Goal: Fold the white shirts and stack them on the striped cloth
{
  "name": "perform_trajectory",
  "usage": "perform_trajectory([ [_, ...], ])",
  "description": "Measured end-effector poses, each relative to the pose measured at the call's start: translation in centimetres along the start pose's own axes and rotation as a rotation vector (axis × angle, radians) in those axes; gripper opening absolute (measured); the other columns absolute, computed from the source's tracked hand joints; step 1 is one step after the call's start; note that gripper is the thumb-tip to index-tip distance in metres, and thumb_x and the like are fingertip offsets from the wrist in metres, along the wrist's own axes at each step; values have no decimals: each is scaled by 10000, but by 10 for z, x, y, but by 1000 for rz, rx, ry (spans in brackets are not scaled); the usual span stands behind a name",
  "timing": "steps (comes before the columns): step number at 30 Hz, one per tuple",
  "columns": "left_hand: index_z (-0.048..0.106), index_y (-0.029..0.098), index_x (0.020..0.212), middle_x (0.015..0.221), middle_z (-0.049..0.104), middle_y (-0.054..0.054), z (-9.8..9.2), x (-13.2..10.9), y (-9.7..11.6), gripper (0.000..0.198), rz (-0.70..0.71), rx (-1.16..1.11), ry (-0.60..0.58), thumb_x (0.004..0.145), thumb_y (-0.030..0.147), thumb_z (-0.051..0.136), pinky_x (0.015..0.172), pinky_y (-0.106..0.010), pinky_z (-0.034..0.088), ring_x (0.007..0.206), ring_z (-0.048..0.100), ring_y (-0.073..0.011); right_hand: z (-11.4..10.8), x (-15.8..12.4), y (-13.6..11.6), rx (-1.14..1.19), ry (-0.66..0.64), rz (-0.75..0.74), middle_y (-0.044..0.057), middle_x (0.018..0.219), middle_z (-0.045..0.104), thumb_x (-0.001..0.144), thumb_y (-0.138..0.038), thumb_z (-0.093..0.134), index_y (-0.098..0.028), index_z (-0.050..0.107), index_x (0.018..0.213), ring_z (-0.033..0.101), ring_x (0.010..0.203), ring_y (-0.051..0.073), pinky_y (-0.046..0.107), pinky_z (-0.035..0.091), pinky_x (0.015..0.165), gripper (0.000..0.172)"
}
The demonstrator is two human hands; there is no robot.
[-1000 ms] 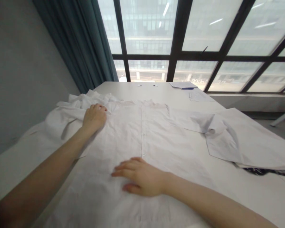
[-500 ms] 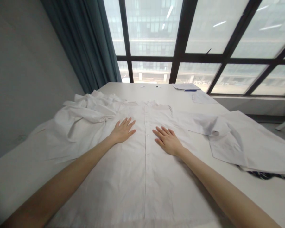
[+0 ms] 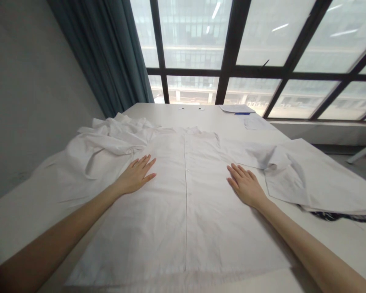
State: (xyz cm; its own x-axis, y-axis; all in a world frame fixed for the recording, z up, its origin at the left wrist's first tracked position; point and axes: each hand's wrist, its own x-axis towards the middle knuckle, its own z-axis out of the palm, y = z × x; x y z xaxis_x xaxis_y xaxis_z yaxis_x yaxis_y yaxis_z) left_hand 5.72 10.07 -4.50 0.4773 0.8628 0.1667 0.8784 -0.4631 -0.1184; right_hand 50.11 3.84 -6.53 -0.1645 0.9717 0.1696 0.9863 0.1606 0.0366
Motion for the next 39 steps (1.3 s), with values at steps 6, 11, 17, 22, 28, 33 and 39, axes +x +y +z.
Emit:
perform_trajectory([
  [6, 415, 58, 1432, 1511, 362, -234, -6, -9, 10, 588, -42, 22, 25, 987, 438, 359, 1161, -466, 208, 1434, 300, -314, -25, -23, -30, 90, 130, -200, 118, 1516, 413, 992, -430, 351, -235, 405, 1472, 330, 1419, 278, 543, 281, 1124, 521],
  [11, 398, 153, 1459, 1545, 349, -137, -14, 11, 39, 529, 119, -67, -62, 1014, 419, 294, 1161, -428, 229, 1444, 290, -257, -58, -48, -105, 381, -142, -623, 64, 1567, 323, 1000, -421, 409, -289, 295, 1519, 238, 1457, 222, 508, 239, 1165, 548],
  [17, 297, 210, 1511, 1599, 223, -96, -10, 34, 56, 524, 243, -122, -139, 1032, 418, 254, 1179, -426, 176, 1478, 192, -217, -81, -79, -144, 544, -466, -874, 43, 1594, 239, 1005, -479, 365, -289, 274, 1529, 165, 1472, 238, 501, 150, 1196, 565],
  [22, 218, 177, 1537, 1609, 158, -116, -3, 32, 55, 618, 270, -111, -129, 1015, 504, 269, 1184, -445, 136, 1491, 130, -231, -91, -72, -142, 706, -467, -905, 28, 1485, 473, 1014, -366, 399, -273, 436, 1444, 326, 1420, 160, 389, 209, 1193, 441],
  [28, 239, 176, 1527, 1593, 235, -90, -6, 35, 47, 641, 273, -151, -148, 1002, 543, 264, 1191, -417, 121, 1476, 200, -187, -71, -46, -157, 644, -314, -795, 75, 1540, 382, 1008, -379, 405, -215, 429, 1451, 290, 1438, 196, 428, 216, 1188, 473],
  [33, 368, 244, 1472, 1550, 360, -53, -6, 46, 26, 517, 245, -134, -66, 1028, 462, 216, 1192, -409, 112, 1438, 302, -169, -62, -49, -168, 586, -376, -892, 48, 1591, 268, 1022, -453, 319, -247, 307, 1519, 134, 1482, 237, 488, 103, 1204, 538],
  [39, 457, 205, 1417, 1487, 458, -91, -1, 68, 3, 472, 102, -24, -15, 1015, 398, 301, 1165, -432, 212, 1402, 367, -216, -72, -32, -163, 588, -351, -925, 66, 1559, 350, 1021, -444, 346, -222, 406, 1461, 299, 1433, 195, 408, 204, 1187, 497],
])
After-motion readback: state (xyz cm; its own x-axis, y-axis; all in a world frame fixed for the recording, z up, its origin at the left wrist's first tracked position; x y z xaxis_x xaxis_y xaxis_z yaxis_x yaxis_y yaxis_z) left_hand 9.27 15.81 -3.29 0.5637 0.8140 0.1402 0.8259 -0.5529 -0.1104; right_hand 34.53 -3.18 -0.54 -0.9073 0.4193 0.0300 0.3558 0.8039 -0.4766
